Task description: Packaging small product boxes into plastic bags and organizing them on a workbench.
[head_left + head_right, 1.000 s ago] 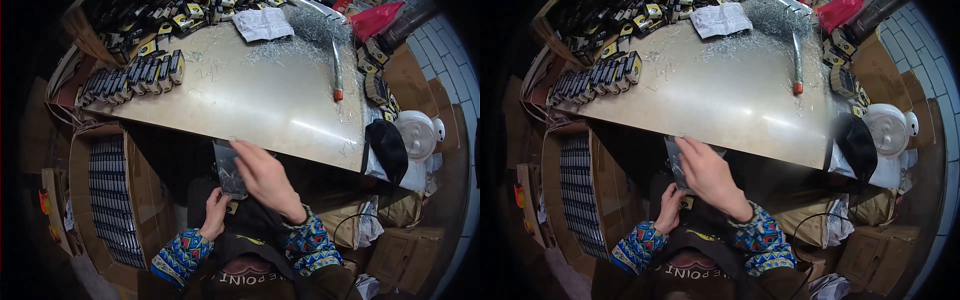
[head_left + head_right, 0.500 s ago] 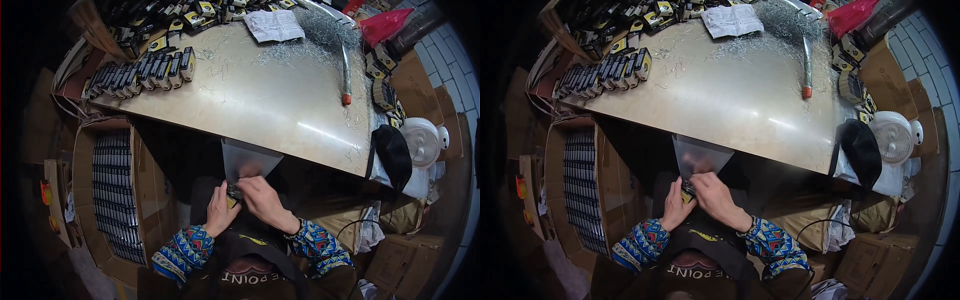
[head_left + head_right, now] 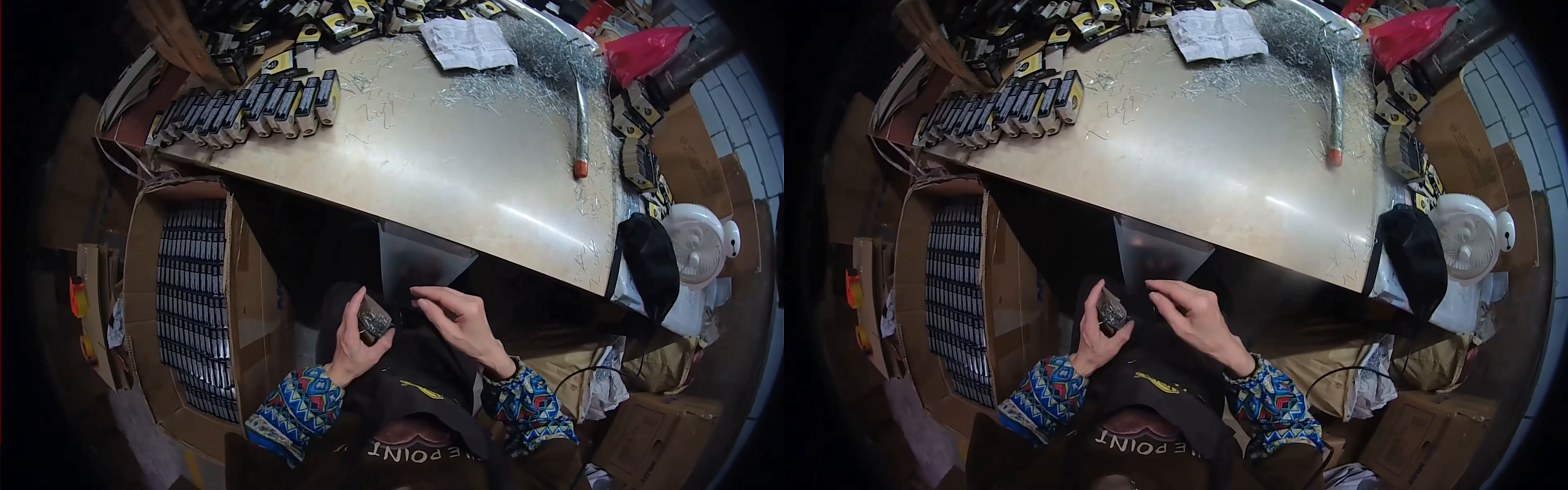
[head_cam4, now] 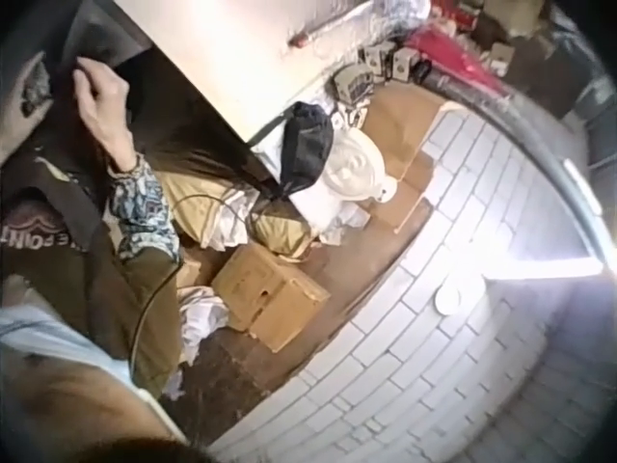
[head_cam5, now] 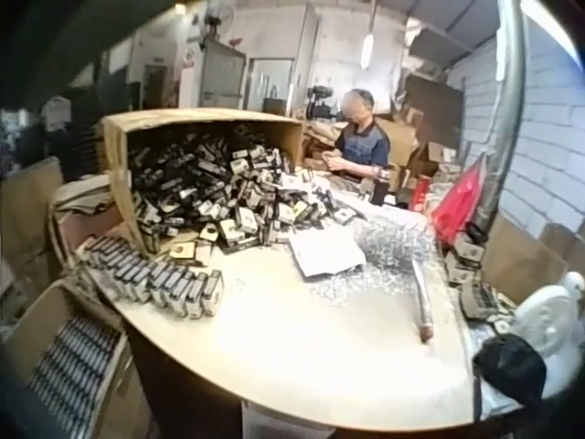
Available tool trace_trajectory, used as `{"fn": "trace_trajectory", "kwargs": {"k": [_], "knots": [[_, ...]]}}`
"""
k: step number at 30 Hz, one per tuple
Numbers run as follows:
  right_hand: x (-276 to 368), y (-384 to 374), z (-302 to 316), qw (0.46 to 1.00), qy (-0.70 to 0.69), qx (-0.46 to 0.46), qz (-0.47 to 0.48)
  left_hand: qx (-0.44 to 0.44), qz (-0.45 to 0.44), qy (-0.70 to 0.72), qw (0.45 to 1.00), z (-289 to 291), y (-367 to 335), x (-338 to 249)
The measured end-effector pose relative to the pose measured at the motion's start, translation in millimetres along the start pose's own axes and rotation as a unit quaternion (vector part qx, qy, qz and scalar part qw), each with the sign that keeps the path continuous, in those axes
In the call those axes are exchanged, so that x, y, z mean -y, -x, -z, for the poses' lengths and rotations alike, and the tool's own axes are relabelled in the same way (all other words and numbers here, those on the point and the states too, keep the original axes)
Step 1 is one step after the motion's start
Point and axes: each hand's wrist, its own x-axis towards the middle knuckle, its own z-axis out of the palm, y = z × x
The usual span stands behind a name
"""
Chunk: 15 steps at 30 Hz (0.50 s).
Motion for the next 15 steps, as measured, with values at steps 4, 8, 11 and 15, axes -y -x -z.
{"fn": "trace_trajectory", "kwargs": {"k": [4,8,11,15], "knots": [[2.6,-4.4,4.7,0.995,0.049,-0.023,0.084,-0.026,-0.002,-0.004,1.0,-7.8,-24.3,-16.5],[18.1,-8.9,-1.6,0.999,0.027,0.013,0.026,0.009,0.013,0.074,0.997,-7.8,-33.3,-16.3],[13.5,-13.1,-5.9,0.994,0.067,-0.029,0.082,0.009,-0.005,0.059,0.998,-8.7,-44.8,-18.9],[22.4,-21.4,-2.0,0.98,0.109,-0.081,0.142,0.008,-0.034,-0.018,0.999,-4.2,-56.7,-35.0]]}}
